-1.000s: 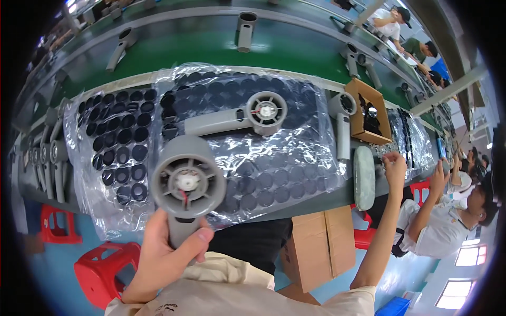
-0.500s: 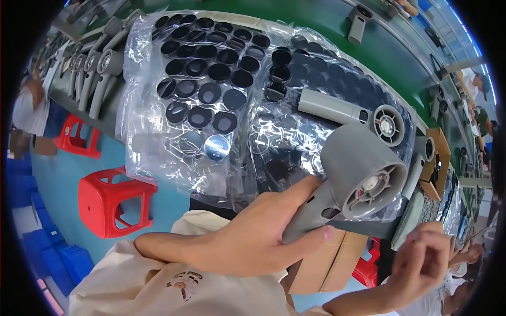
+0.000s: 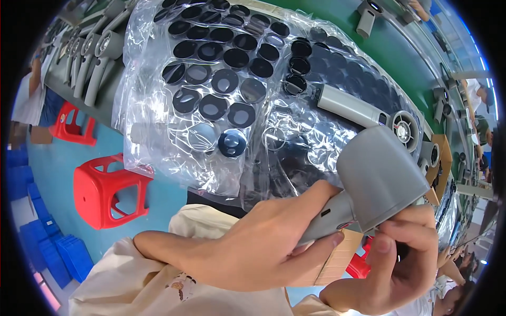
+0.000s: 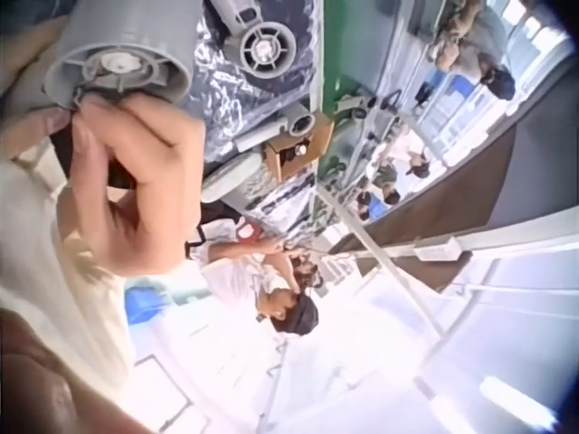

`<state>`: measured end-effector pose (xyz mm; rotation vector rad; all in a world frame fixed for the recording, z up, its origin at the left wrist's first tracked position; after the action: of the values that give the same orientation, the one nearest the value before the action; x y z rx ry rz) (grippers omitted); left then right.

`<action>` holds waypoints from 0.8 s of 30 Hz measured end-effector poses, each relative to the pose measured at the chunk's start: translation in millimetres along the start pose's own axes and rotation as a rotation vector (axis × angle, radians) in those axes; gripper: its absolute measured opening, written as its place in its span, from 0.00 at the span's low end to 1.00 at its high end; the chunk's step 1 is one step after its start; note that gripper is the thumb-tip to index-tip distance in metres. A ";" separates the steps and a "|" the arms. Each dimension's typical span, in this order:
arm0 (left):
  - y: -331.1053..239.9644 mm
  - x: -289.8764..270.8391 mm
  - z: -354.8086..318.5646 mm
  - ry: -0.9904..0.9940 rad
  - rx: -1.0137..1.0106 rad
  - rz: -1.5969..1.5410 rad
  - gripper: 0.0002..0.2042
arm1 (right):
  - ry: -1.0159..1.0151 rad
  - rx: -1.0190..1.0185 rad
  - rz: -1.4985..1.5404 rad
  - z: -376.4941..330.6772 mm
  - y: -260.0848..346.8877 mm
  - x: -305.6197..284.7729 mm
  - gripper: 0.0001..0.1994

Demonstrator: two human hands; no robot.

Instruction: The person assembles handheld fans by taking circular caps from a sheet, pressing them into fan housings by hand, and placing the assembled units onto a conveyor belt.

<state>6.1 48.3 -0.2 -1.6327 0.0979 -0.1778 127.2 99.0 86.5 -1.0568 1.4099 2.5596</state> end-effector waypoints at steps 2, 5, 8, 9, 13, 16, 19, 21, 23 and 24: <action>-0.3 -2.2 0.0 -0.016 0.006 0.012 0.24 | 0.011 -0.062 -0.052 0.6 2.8 1.8 0.06; 0.0 -4.0 0.2 -0.016 -0.003 0.011 0.22 | 0.019 -0.082 0.043 1.7 2.4 0.6 0.06; 1.3 -5.7 0.6 -0.032 -0.010 0.027 0.21 | 0.115 -0.138 -0.070 8.1 3.8 0.5 0.06; 1.5 -6.1 1.6 -0.034 0.002 0.023 0.21 | 0.117 -0.138 -0.116 9.7 4.9 0.9 0.07; -0.2 -4.2 0.1 -0.050 0.044 0.044 0.21 | 0.052 -0.140 -0.184 10.0 7.1 3.1 0.08; -1.6 -4.0 -1.7 -0.128 0.088 0.090 0.22 | 0.030 -0.184 -0.139 7.4 3.5 3.8 0.09; -0.6 -5.9 -2.6 -0.124 0.053 0.115 0.23 | 0.266 -0.170 -0.184 15.3 1.9 2.9 0.10; -2.7 -3.1 -2.2 -0.118 0.071 0.133 0.23 | 0.278 -0.168 -0.219 15.6 6.3 -1.7 0.10; -2.4 -2.0 -2.1 -0.126 0.078 0.159 0.22 | 0.296 -0.171 -0.236 15.7 3.1 3.6 0.10; -4.1 -2.6 -1.8 -0.158 0.111 0.201 0.22 | 0.191 -0.250 -0.228 14.8 2.9 6.7 0.10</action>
<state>3.0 47.2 3.9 -1.5102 0.1283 0.0982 113.1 106.7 90.0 -1.4389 0.9463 2.5679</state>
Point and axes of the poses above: each hand's wrist, its own z-axis towards the middle knuckle, its own x-axis out of the palm, y = z × x, the point moved 5 cm from there along z, towards the middle knuckle, and after that the axes turned 4 degrees about y, right-handed, at the moved point
